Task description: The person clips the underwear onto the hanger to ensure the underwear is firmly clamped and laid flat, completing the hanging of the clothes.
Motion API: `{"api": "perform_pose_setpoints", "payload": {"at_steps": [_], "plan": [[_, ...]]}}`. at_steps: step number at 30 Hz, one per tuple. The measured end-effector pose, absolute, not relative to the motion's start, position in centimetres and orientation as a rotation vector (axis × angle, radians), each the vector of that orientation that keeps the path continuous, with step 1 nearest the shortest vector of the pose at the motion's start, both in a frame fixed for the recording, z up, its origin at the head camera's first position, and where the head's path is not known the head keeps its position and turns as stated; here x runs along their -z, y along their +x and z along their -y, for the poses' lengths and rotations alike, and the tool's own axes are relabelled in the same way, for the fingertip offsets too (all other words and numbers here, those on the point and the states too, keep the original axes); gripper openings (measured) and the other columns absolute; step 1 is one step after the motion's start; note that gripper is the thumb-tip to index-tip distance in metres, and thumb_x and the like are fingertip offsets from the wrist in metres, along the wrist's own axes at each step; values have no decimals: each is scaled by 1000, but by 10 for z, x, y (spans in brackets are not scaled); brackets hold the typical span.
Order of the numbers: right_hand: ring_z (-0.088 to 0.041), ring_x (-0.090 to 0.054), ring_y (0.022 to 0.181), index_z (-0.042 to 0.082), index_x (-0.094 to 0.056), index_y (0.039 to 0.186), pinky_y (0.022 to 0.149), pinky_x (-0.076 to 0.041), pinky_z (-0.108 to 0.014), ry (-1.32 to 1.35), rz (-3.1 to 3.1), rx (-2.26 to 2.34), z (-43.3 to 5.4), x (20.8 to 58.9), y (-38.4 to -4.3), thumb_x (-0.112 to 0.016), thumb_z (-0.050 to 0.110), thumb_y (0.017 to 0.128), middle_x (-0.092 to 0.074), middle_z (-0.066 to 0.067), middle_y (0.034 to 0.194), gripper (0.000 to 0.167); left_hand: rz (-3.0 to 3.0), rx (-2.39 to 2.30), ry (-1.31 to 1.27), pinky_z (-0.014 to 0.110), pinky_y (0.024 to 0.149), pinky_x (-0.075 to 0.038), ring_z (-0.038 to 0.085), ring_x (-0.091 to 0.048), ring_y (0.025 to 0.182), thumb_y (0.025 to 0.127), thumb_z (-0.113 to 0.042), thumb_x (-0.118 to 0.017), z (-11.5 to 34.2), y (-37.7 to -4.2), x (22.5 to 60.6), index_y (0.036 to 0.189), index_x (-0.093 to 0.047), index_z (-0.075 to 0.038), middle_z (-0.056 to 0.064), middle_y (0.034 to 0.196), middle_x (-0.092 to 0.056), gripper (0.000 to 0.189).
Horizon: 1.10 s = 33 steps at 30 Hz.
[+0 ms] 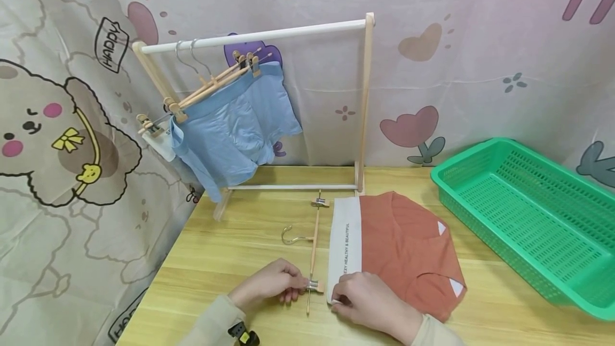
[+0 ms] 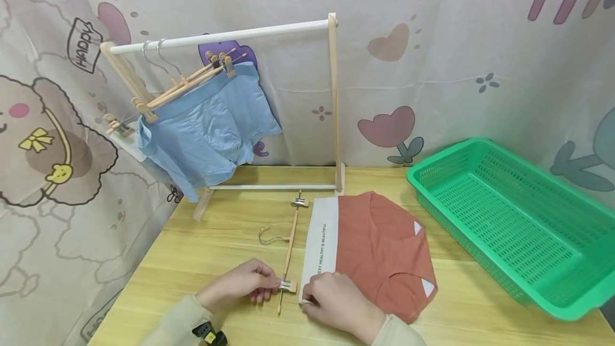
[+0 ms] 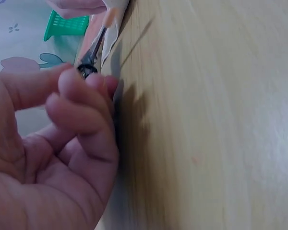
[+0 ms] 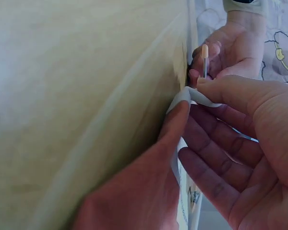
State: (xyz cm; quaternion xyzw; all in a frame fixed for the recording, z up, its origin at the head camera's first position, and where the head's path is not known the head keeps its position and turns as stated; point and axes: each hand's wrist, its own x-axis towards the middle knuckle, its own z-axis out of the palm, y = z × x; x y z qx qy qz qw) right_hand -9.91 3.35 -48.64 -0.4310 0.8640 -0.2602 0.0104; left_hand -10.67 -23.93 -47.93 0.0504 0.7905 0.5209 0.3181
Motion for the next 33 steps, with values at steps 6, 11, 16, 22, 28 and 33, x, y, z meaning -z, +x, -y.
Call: {"api": "perform_pose_setpoints", "payload": {"at_steps": [6,11,16,22,28,33], "plan": [[12,-57,75,28,-79,85,64,-46,-11,-1378,-2695,865,-37,489,-99,-84,23,92,-68,22,82,10,-2115,-1361,78,17,49,-35,6,-46,52,102,-20,-71,235,-108,479,86,-73,7,-4,63,-60,32],[11,-64,81,26,-83,90,69,-52,-11,-1406,-2710,914,-39,490,-98,-83,22,93,-74,19,88,5,-2083,-1385,75,17,50,-34,5,-44,52,103,-17,-70,235,-110,478,89,-71,11,-3,63,-60,31],[9,-67,83,26,-84,91,71,-53,-12,-1426,-2724,950,-41,490,-98,-84,22,93,-75,19,89,5,-2051,-1395,91,17,50,-34,5,-44,53,104,-16,-69,235,-113,477,91,-70,14,-3,64,-60,32],[10,-66,83,26,-84,91,70,-52,-11,-1447,-2727,973,-41,490,-98,-85,21,91,-74,19,88,5,-2019,-1398,89,16,50,-32,5,-44,54,103,-16,-69,235,-114,479,90,-70,12,-3,68,-63,31],[11,-67,84,25,-85,90,72,-53,-10,-1483,-2739,993,-43,491,-99,-86,20,90,-75,19,88,5,-2003,-1403,114,16,49,-32,5,-43,53,102,-13,-68,232,-116,480,92,-69,17,-3,68,-62,31],[11,-67,84,26,-85,90,72,-53,-9,-1494,-2742,994,-43,492,-99,-86,20,90,-75,19,88,6,-1978,-1420,118,16,48,-31,4,-41,52,101,-10,-68,229,-118,481,95,-66,20,-4,67,-62,31]]}}
